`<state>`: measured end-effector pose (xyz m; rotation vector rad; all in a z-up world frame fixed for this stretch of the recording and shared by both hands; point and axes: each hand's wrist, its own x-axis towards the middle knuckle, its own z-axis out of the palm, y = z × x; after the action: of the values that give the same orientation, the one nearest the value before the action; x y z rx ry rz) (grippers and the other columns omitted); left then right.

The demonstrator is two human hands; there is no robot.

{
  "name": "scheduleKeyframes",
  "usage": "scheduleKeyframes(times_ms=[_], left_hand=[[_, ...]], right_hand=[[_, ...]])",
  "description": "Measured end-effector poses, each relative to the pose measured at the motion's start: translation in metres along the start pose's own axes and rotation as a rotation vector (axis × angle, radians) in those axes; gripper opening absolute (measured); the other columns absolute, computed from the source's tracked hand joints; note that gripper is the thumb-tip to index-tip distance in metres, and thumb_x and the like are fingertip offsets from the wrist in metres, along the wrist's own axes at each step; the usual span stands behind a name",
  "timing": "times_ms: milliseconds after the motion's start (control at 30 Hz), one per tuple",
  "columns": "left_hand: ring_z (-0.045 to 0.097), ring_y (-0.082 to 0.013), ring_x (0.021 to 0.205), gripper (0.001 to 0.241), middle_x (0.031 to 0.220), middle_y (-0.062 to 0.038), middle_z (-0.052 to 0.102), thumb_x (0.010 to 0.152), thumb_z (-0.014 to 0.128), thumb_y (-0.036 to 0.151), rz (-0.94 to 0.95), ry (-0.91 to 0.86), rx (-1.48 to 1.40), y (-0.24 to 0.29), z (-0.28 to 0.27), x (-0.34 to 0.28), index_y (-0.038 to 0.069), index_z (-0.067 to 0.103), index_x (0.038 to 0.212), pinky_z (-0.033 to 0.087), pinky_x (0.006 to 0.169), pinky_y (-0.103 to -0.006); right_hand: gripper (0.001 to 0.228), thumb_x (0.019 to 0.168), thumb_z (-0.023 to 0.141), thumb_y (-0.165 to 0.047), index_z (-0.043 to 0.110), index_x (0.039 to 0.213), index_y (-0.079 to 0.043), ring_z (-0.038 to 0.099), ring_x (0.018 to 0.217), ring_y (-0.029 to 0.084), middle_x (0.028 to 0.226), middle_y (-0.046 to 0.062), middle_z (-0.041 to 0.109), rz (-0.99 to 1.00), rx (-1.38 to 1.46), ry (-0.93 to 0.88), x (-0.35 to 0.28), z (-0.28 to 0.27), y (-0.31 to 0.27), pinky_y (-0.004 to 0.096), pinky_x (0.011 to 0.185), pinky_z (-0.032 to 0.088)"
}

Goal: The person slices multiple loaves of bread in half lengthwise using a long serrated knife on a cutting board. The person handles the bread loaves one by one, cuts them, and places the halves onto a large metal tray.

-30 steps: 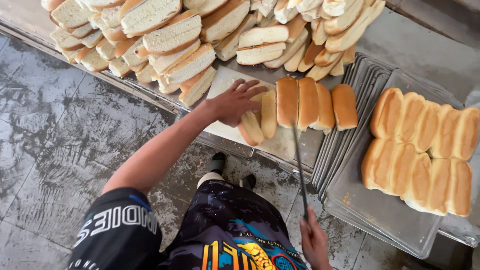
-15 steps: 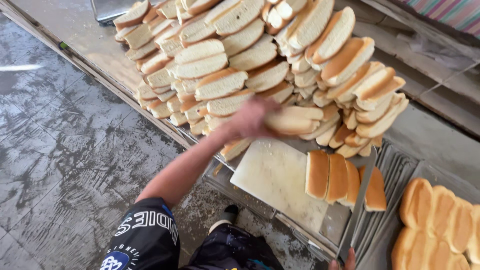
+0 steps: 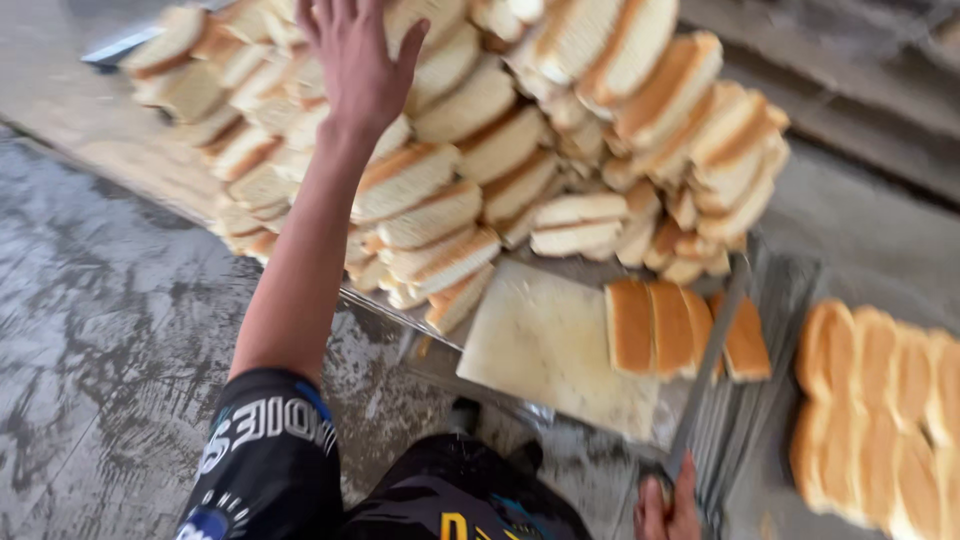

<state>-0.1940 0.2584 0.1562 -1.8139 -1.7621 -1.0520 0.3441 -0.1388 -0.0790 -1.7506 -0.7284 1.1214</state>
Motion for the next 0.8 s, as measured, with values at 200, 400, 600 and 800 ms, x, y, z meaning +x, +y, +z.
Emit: scheduleKeyframes(times_ms=[200, 400, 600, 800], left_hand=[[0.070, -0.0331, 0.112, 0.072, 0.124, -0.014, 0.071, 0.085, 0.077, 0.050, -0.204, -0.894, -0.786, 0.201, 0.029, -0.187, 0.009, 0.057, 0.140, 0.057, 0.090, -0.0431], [0.048, -0.0467, 0.120, 0.086, 0.134, -0.028, 0.048, 0.078, 0.094, 0.048, -0.326, -0.800, -0.571, 0.306, 0.095, -0.264, -0.003, 0.048, 0.130, 0.038, 0.097, -0.0584], [0.069, -0.0342, 0.104, 0.097, 0.118, -0.026, 0.067, 0.069, 0.082, 0.037, -0.695, -0.948, -1.116, 0.308, 0.041, -0.283, 0.002, 0.030, 0.143, 0.058, 0.092, -0.0440], [0.052, -0.0350, 0.134, 0.088, 0.142, -0.024, 0.051, 0.074, 0.092, 0.044, -0.532, -0.820, -0.610, 0.261, -0.007, -0.288, -0.001, 0.048, 0.135, 0.047, 0.116, -0.0438]], right_hand=[[0.066, 0.103, 0.049, -0.003, 0.025, 0.164, -0.005, 0.034, 0.047, 0.004, 0.059, -0.003, 0.043, -0.344, -0.132, -0.088, -0.046, 0.016, -0.057, 0.025, 0.042, 0.032], [0.068, 0.101, 0.052, -0.007, 0.026, 0.164, -0.011, 0.036, 0.046, 0.004, 0.058, -0.003, 0.044, -0.267, -0.201, -0.116, -0.058, 0.002, -0.079, 0.024, 0.042, 0.031], [0.068, 0.100, 0.055, -0.016, 0.028, 0.163, -0.019, 0.040, 0.047, 0.009, 0.055, 0.002, 0.045, -0.146, -0.504, -0.219, -0.073, -0.022, -0.081, 0.030, 0.045, 0.035], [0.065, 0.100, 0.055, -0.020, 0.033, 0.160, -0.023, 0.049, 0.055, 0.021, 0.065, 0.014, 0.053, -0.192, -0.643, -0.405, -0.083, -0.029, -0.093, 0.036, 0.059, 0.046]])
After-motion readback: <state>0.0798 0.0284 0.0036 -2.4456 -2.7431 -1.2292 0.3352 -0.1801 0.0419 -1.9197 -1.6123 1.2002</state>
